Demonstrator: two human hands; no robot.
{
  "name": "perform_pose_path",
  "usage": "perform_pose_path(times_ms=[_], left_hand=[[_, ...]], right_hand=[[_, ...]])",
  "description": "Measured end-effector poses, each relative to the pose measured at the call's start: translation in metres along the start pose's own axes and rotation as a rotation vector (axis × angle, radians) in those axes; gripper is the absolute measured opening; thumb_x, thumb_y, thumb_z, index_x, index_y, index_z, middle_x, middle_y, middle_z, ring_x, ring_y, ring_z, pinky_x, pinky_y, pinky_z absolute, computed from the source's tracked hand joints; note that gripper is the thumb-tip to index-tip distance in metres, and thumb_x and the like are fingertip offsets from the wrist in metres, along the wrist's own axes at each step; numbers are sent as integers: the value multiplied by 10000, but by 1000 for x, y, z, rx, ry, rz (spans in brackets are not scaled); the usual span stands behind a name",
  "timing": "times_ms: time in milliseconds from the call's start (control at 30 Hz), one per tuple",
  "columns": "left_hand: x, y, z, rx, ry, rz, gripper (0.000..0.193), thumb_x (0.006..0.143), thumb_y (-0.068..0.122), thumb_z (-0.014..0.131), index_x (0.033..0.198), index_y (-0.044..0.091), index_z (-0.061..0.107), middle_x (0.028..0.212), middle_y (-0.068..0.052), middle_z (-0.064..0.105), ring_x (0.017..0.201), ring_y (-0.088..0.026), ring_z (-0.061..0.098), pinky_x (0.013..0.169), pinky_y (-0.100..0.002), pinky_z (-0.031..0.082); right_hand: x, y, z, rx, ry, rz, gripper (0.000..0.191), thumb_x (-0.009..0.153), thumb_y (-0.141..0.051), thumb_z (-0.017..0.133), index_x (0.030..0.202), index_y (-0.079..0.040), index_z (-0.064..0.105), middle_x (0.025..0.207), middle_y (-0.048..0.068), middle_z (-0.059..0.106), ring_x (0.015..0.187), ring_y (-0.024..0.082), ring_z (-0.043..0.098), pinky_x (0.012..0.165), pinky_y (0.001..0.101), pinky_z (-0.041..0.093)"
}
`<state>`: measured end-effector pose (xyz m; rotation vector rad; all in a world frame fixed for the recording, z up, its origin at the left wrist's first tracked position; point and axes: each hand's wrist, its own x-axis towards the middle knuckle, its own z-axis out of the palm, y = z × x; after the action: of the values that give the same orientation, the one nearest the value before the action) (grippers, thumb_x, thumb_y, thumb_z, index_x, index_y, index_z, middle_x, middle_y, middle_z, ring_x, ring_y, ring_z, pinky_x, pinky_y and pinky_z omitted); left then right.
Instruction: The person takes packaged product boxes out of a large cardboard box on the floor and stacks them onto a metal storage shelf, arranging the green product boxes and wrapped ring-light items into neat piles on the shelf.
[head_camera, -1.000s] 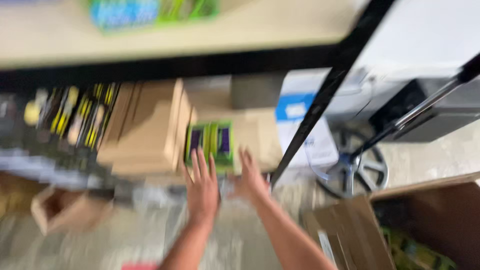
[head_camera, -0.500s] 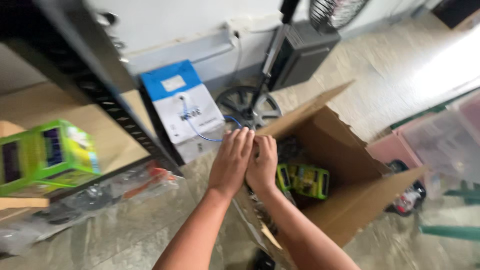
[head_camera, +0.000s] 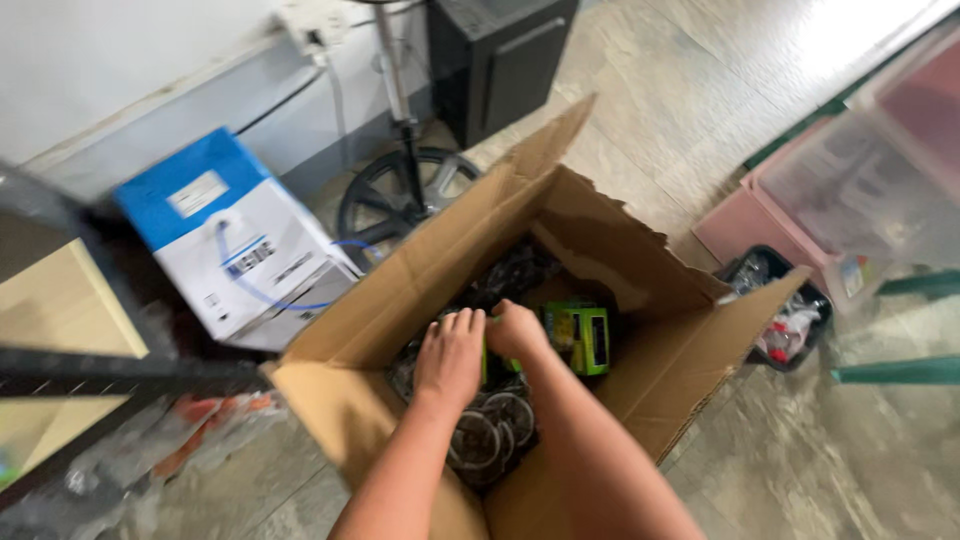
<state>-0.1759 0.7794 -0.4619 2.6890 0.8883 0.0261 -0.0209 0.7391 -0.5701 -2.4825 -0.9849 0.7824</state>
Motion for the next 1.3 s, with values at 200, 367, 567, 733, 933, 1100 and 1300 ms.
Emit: perform_pose_path(times_ms=[200, 367, 567, 733, 933, 1100, 1300], left_hand=[[45, 22, 44, -66, -166, -95, 580, 900, 121, 583, 1463, 86, 451, 1542, -143, 407, 1408, -343, 399, 1130, -544, 350], [57, 38, 88, -79, -220, -136, 598, 909, 124, 585, 1490, 101, 446, 1586, -134, 381, 1425, -338, 399, 1161, -534, 345], [62, 46, 128, -157, -250, -188, 602, 915, 147, 595, 1493, 104, 432, 1595, -140, 360, 1418, -345, 393, 1149, -497, 359], [70, 36, 163, -203, -326, -277, 626, 915, 157, 611, 1509, 130, 413, 1615, -135, 315, 1419, -352, 395, 1155, -473, 376], [76, -11, 217, -152, -383, -482, 789, 863, 226, 731, 1538, 162, 327, 1662, -171, 158, 1455, -403, 325, 1160, -482, 375], [65, -40, 264, -391, -296, -818, 1009, 815, 279, 796, 1614, 176, 189, 1684, -161, 120, 1479, -388, 314, 1089, -552, 454], [69, -15, 304, 160, -68, -479, 932, 835, 327, 808, 1597, 399, 276, 1678, -228, 67, 1422, -524, 266, 983, -652, 451]], right_hand=[[0, 38, 7, 31, 114, 180, 528, 913, -367, 655, 1322, -44, 570, 1301, 268, 585, 1186, 454, 585, 987, 518, 505], [-26, 101, -5, 84, 221, 196, 481, 954, -315, 628, 1342, -41, 553, 1321, 244, 566, 1238, 434, 533, 1036, 505, 463], [-36, 141, 4, 140, 218, 427, 555, 931, -339, 652, 1399, -75, 511, 1382, 225, 522, 1292, 417, 490, 1065, 495, 447], [-3, 185, 27, 105, 304, 448, 682, 916, -319, 684, 1482, -49, 416, 1470, 223, 447, 1375, 420, 413, 1126, 493, 392], [31, 270, 67, 14, 261, 523, 1036, 819, -361, 794, 1609, -99, 176, 1615, 263, 247, 1435, 448, 305, 1159, 480, 331], [44, 303, 82, 52, 218, 576, 1253, 753, -476, 869, 1620, -72, 59, 1573, 326, 293, 1454, 485, 315, 1192, 495, 334], [38, 296, 78, 48, 136, 638, 1206, 736, -436, 874, 1641, -136, 135, 1495, 323, 366, 1331, 502, 470, 1118, 505, 440]])
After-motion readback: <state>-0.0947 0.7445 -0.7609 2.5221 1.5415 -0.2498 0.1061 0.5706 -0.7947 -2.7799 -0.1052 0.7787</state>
